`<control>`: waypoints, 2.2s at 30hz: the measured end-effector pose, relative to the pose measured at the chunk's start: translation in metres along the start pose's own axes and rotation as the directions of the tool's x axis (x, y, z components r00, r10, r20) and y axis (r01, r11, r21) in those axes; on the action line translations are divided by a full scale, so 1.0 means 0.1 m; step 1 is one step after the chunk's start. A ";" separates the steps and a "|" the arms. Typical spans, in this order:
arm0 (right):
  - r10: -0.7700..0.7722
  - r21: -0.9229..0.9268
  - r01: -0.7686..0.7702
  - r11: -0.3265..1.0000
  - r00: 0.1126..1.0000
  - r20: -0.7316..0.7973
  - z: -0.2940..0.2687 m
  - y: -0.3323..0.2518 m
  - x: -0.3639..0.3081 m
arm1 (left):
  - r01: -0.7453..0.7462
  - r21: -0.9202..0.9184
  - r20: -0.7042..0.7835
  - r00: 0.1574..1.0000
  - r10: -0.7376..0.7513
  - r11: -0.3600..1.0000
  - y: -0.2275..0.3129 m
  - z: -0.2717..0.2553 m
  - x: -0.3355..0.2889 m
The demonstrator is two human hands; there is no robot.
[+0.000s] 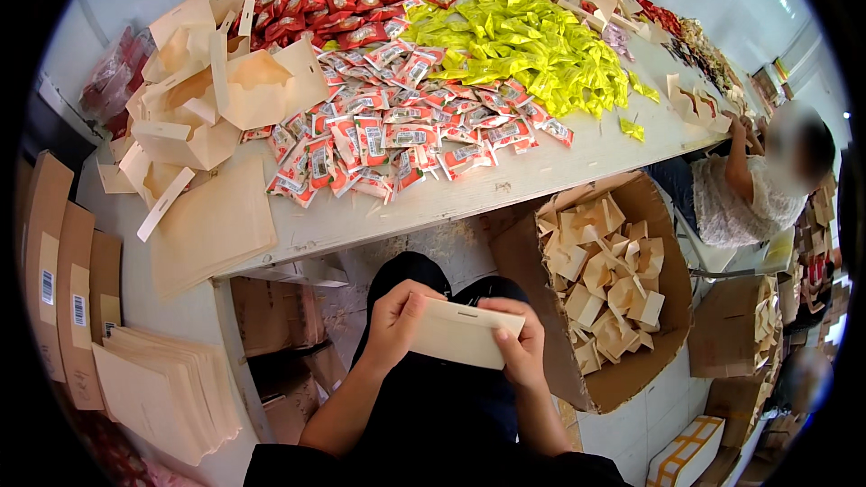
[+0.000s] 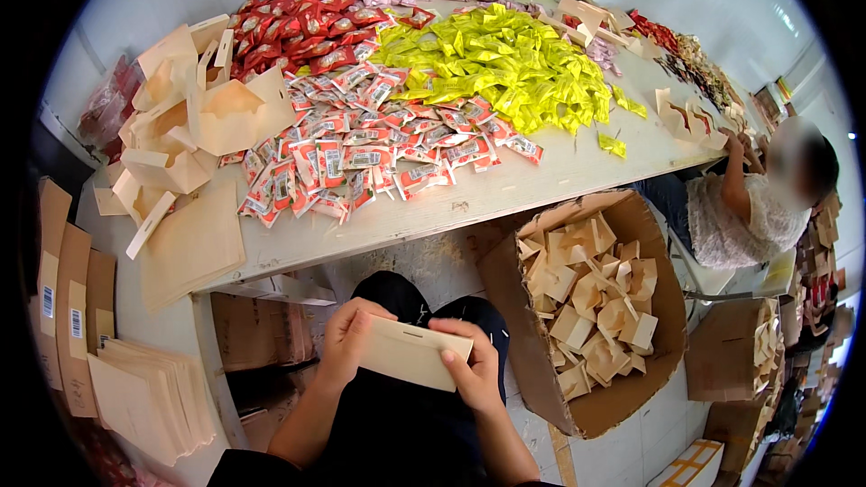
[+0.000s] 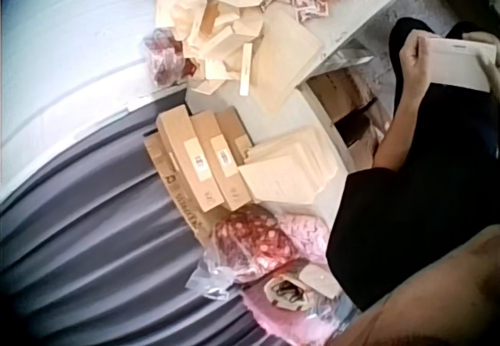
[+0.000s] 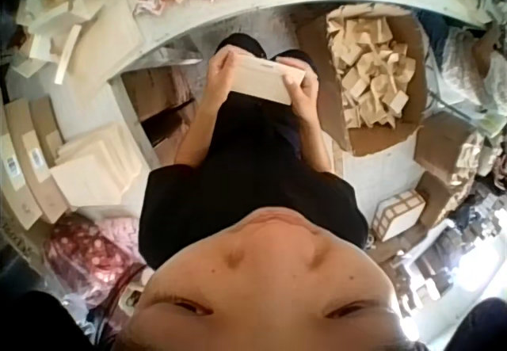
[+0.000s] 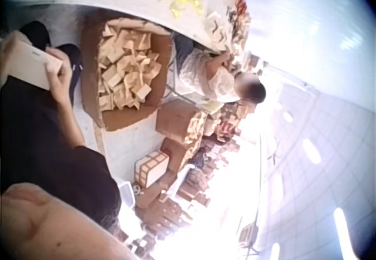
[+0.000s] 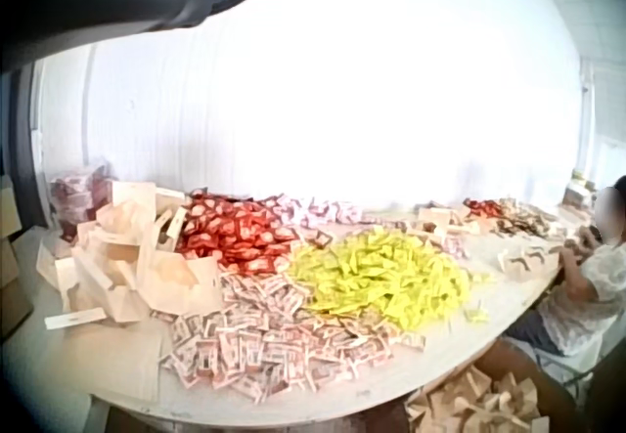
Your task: The person assembles small cardboard boxes by hand, folding the flaps into place and filling them with small packets from a pile on the table.
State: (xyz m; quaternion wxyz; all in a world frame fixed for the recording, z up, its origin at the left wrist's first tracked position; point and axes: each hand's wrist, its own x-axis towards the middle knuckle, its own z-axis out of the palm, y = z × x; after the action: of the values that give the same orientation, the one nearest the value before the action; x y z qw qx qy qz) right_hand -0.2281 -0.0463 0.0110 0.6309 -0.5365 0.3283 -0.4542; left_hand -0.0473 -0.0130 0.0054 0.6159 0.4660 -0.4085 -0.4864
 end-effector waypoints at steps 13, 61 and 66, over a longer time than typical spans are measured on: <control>-0.016 0.439 -0.067 0.896 0.983 0.183 -0.07 -0.04 0.07 | 0.043 0.161 0.014 0.999 -0.046 0.986 -0.01 0.03 -0.01; 0.015 -0.511 0.802 0.309 0.533 0.846 1.45 -0.59 4.54 | -0.013 -0.678 -0.620 0.546 -0.563 0.735 2.36 -0.77 0.92; 0.275 -0.644 0.764 0.038 0.611 0.742 1.76 -0.29 4.87 | -0.117 -0.724 -0.605 0.580 -0.545 0.680 2.29 -0.85 1.05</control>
State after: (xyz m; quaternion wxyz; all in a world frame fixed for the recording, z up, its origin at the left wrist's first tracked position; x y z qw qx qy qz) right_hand 0.1054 -0.4302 0.1118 0.0621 -0.9873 0.1442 0.0256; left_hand 0.1042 -0.0793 0.2132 0.7859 0.4102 0.1871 -0.4232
